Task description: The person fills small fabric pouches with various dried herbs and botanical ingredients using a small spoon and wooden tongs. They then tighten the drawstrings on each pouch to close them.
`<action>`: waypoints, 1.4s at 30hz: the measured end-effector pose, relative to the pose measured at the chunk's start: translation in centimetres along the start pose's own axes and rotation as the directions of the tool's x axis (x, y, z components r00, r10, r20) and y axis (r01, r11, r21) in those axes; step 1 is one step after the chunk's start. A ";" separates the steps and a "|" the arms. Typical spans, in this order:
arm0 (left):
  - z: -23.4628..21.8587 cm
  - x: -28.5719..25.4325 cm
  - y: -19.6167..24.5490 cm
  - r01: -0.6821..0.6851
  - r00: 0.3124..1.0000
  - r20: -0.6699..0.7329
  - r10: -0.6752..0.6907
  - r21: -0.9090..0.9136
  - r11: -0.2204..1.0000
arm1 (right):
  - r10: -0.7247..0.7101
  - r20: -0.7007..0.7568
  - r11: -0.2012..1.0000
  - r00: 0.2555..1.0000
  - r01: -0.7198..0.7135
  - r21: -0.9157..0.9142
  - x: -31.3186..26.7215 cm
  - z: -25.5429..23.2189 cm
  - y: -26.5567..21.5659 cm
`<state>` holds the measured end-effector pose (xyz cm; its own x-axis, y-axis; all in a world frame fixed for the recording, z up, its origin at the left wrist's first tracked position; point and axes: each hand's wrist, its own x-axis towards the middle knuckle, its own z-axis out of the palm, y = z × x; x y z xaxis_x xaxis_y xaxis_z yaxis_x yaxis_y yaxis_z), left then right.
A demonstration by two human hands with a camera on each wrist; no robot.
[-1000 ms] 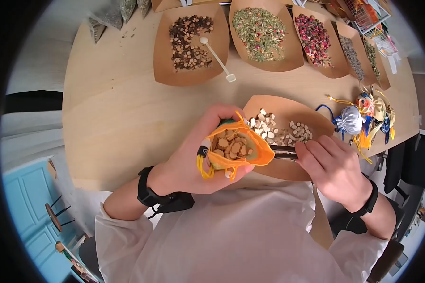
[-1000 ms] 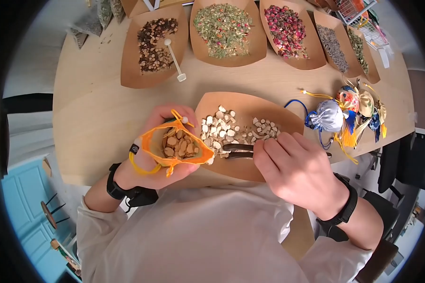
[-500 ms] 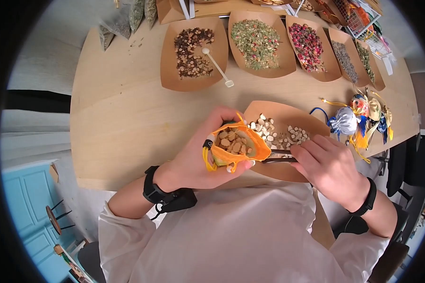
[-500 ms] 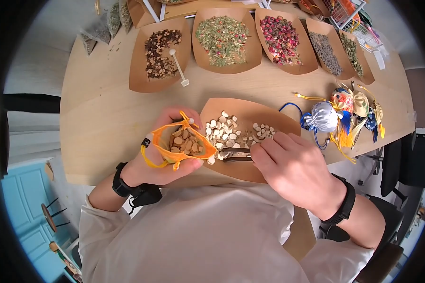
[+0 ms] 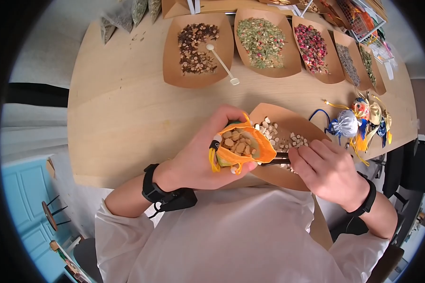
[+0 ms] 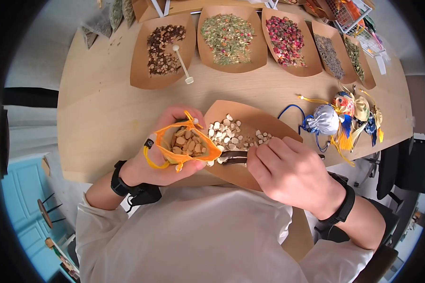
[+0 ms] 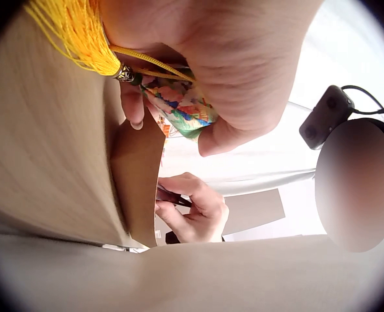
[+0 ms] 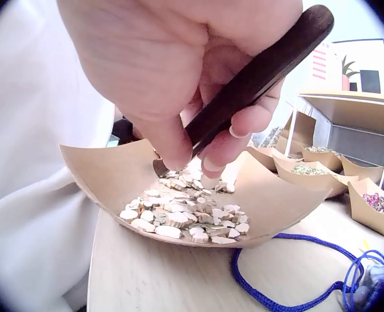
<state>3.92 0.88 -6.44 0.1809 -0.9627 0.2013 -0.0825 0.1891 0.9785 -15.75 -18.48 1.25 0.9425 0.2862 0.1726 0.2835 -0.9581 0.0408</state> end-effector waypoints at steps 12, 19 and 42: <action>0.6 -0.1 -0.3 -0.007 0.996 -0.091 0.003 -0.053 0.999 | 0.030 0.048 0.998 0.998 -0.033 0.054 -0.4 0.2 0.2; 0.4 0.0 0.0 -0.046 0.995 -0.092 0.046 0.000 0.999 | 0.151 -0.043 0.969 0.988 -0.140 0.205 0.1 -3.7 1.2; 0.2 -0.1 0.4 -0.005 1.000 -0.009 0.005 0.029 1.000 | 0.253 0.155 0.961 0.955 -0.267 0.075 -0.9 -3.2 0.2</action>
<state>3.67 0.96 -6.08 0.1896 -0.9599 0.2066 -0.1112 0.1881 0.9758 -17.12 -18.91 4.30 0.9992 0.0326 0.0223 0.0343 -0.9962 -0.0802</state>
